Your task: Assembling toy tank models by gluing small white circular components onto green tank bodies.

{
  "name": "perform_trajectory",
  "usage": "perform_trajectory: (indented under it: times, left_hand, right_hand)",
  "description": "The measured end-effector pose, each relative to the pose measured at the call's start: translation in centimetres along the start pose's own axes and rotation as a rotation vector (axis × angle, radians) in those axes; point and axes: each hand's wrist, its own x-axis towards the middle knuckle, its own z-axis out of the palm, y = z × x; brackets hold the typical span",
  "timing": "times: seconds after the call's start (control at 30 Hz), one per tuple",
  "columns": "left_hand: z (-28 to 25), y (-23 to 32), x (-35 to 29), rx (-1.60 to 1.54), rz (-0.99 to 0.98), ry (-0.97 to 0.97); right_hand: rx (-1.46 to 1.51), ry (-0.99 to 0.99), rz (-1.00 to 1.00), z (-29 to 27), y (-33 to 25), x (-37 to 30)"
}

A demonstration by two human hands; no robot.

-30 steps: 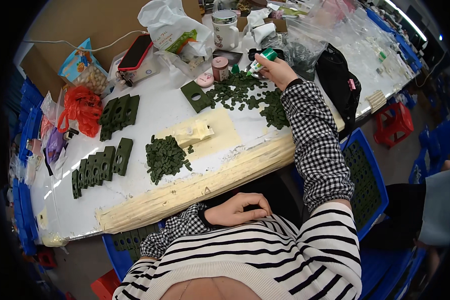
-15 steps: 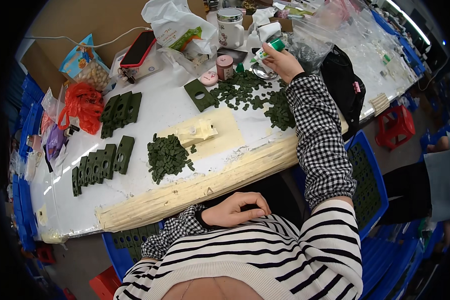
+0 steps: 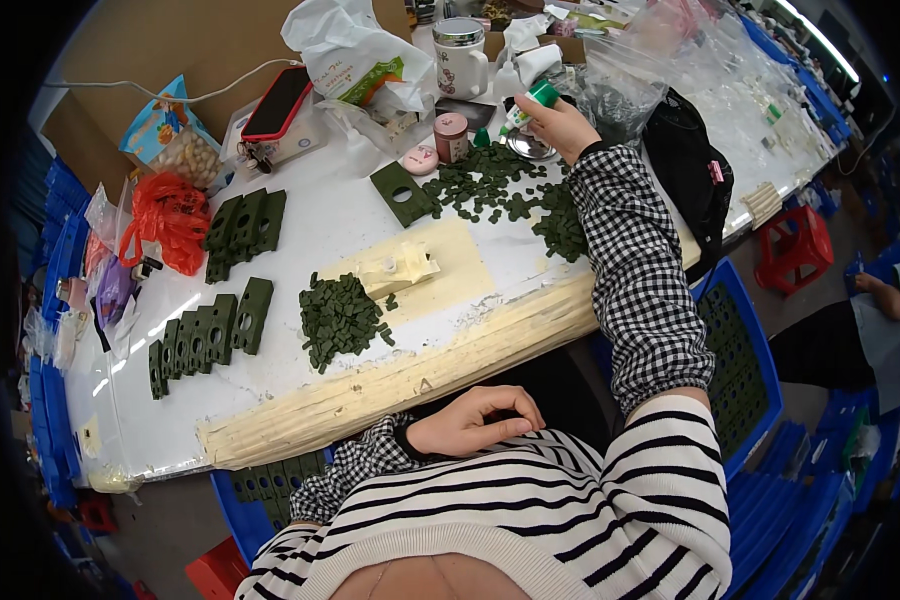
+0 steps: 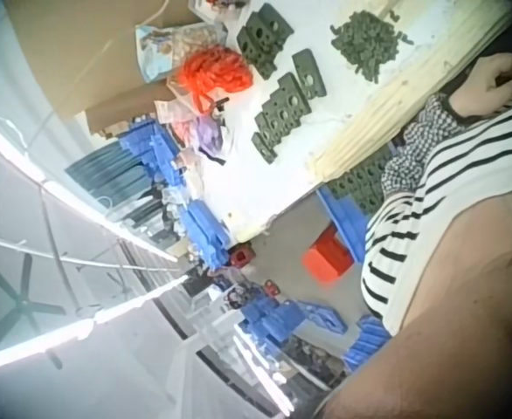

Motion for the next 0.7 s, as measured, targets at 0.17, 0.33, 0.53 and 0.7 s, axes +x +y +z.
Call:
perform_trajectory:
  times: [0.17,0.33,0.53,0.7]
  left_hand:
    - [-0.1,0.5,-0.2,-0.037,-0.016,0.01]
    - [-0.4,1.3,-0.2,-0.04,-0.03,-0.015]
    - [-0.6,2.1,-0.5,-0.071,-0.037,-0.023]
    - [-0.5,2.9,-1.1,-0.215,0.04,0.092]
  right_hand:
    - [0.127,-0.068,-0.085,-0.9,-1.2,-0.4]
    - [0.274,-0.092,-0.132,-1.4,-3.3,-1.3]
    - [0.329,-0.123,-0.224,-2.4,-5.9,-2.8]
    - [0.308,-0.212,-0.355,-2.5,-8.2,-6.4]
